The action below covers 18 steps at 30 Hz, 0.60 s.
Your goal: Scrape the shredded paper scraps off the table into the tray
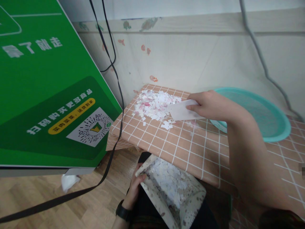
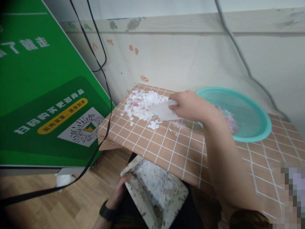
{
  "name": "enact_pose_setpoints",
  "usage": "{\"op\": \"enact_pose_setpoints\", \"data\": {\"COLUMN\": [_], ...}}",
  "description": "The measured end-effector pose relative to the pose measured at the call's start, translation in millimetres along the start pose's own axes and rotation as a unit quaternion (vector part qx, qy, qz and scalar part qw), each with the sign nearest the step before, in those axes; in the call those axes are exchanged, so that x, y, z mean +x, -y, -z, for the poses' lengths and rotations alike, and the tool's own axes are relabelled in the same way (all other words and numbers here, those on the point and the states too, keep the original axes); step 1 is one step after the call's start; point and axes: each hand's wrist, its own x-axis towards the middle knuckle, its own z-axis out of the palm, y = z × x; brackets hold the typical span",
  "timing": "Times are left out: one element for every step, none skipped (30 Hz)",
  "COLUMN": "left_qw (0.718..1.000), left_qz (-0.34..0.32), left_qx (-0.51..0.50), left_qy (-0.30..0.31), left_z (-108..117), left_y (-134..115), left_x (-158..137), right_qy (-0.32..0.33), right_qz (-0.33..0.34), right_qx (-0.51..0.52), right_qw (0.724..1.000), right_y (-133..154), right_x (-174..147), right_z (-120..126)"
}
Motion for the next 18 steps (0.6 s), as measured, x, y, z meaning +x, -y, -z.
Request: {"op": "enact_pose_setpoints", "data": {"left_qw": [1.000,1.000,1.000,1.000,1.000,1.000,0.999,0.999,0.999,0.999,1.000,1.000,1.000,1.000,1.000,1.000,1.000,1.000], "left_qz": [0.000,-0.001,-0.003,-0.006,-0.007,-0.009,-0.011,-0.013,-0.016,-0.017,-0.017,-0.015,-0.012,-0.009,-0.006,-0.006,-0.006,-0.007], "left_qx": [0.001,0.004,0.007,0.010,0.014,0.018,0.020,0.021,0.020,0.018,0.016,0.014,0.013,0.014,0.015,0.014,0.013,0.012], "left_qy": [0.002,0.004,0.006,0.010,0.014,0.018,0.022,0.023,0.021,0.020,0.018,0.016,0.015,0.015,0.015,0.014,0.012,0.011], "left_z": [0,0,0,0,1,1,2,2,2,2,2,2,2,1,1,1,1,1], "left_y": [-1,-1,-2,-2,-1,-1,0,1,1,1,1,1,0,0,-1,-1,-1,-1], "left_x": [0,0,0,0,0,0,0,0,0,0,0,0,0,-1,-1,-1,-1,-1], "right_qy": [0.000,0.001,0.003,0.007,0.010,0.012,0.013,0.012,0.011,0.011,0.012,0.016,0.022,0.027,0.031,0.031,0.029,0.024], "right_qz": [0.003,0.007,0.011,0.015,0.017,0.016,0.014,0.011,0.008,0.007,0.011,0.018,0.027,0.035,0.042,0.046,0.045,0.042], "right_qx": [0.001,0.003,0.007,0.012,0.016,0.018,0.019,0.017,0.014,0.011,0.010,0.013,0.017,0.024,0.030,0.033,0.034,0.032], "right_qw": [1.000,1.000,1.000,1.000,1.000,1.000,1.000,1.000,1.000,1.000,1.000,1.000,0.999,0.999,0.998,0.998,0.998,0.998], "right_y": [1,2,3,4,4,4,4,4,5,6,7,8,10,11,12,12,11,10], "right_x": [1,1,1,1,1,1,1,1,1,1,1,1,1,1,1,1,0,-1], "right_z": [0,0,0,0,1,1,2,2,2,2,2,3,3,3,4,4,5,5]}}
